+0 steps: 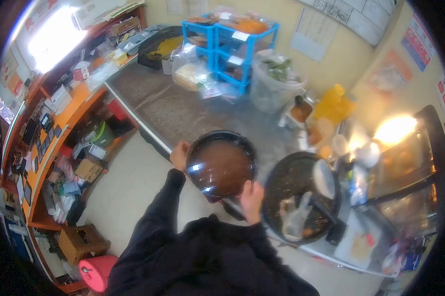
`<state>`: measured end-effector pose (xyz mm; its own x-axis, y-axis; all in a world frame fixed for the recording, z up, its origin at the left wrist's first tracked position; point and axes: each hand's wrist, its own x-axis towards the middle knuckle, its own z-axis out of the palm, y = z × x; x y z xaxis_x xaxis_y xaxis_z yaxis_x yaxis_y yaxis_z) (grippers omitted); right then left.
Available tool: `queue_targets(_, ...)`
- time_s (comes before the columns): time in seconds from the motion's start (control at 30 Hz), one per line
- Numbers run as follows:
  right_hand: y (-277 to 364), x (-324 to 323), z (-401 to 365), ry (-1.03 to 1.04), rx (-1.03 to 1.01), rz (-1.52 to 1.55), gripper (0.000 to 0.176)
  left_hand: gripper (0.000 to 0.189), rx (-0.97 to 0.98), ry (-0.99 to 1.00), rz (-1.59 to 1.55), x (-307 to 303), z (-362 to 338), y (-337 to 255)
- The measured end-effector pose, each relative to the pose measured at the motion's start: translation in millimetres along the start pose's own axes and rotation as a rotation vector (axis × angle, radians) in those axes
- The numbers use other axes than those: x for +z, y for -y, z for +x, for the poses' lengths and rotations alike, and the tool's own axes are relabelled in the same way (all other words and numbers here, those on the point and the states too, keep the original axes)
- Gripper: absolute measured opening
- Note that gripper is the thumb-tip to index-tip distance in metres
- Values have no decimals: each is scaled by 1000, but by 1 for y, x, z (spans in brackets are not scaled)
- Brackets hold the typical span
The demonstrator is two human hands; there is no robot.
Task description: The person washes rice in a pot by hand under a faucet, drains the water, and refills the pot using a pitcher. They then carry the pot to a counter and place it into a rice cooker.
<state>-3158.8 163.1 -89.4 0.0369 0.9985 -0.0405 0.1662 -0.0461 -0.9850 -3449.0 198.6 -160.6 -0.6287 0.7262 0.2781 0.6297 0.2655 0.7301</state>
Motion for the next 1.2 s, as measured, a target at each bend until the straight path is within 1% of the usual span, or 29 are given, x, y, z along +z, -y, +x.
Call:
queue_targets(0.07,-7,-6,-3,20,11,18,29,15,21,5,8,5,8,1)
queue_targets(0.13,-9,-12,-5,43,-24,-55,27,16,47,12,40,9,16,3)
queue_targets(0.17,-7,-15,-6,53,-43,-91,26,16,27,30,42,11,19,1)
queue_targets(0.23,1,-20,-10,73,-13,-95,25,16,-11,68,44,15,25,-2)
queue_targets(0.33,-6,-35,-8,111,-20,-176,25,17,27,45,80,25,30,-7)
queue_targets(0.43,-20,-45,-3,143,-38,-236,26,17,-53,52,57,31,34,-12)
queue_targets(0.53,-13,-45,1,157,-25,-240,28,19,-62,141,1,24,32,-11)
queue_targets(0.57,-11,-47,0,159,-11,-235,29,20,-18,87,-98,21,25,-10)
queue_targets(0.63,-22,-46,1,137,-90,-278,29,23,71,-21,-295,11,5,-4)
queue_targets(0.67,-25,-46,1,127,-128,-299,29,27,52,-143,-279,9,-11,-2)
queue_targets(0.7,-27,-48,0,100,-203,-369,31,24,-57,-244,-371,7,-32,-1)
queue_targets(0.77,-28,-48,-1,46,-356,-510,34,28,-351,-248,-692,28,-88,41)
queue_targets(0.8,-16,-50,-5,30,-320,-594,34,33,-529,-146,-754,23,-120,32)
queue_targets(0.83,8,-51,-11,17,-286,-678,35,35,-737,-78,-910,20,-148,25)
queue_targets(0.87,30,-50,-17,8,-254,-761,36,41,-917,27,-1111,6,-163,0)
queue_targets(0.97,74,-45,-26,-140,-418,-735,36,17,-941,438,-1340,12,-188,18)
queue_targets(1.0,79,-42,-27,-76,-463,-680,32,14,-860,429,-1279,14,-192,19)
queue_targets(1.07,91,-27,-27,210,-629,-726,31,12,-706,414,-1154,3,-195,4)
queue_targets(1.1,94,-20,-29,353,-711,-745,31,8,-701,362,-1138,-6,-199,-5)
queue_targets(1.17,82,1,-36,530,-764,-754,31,4,-683,256,-1106,-30,-199,-25)
queue_targets(1.2,80,9,-40,564,-787,-752,26,4,-628,239,-1078,-34,-204,-29)
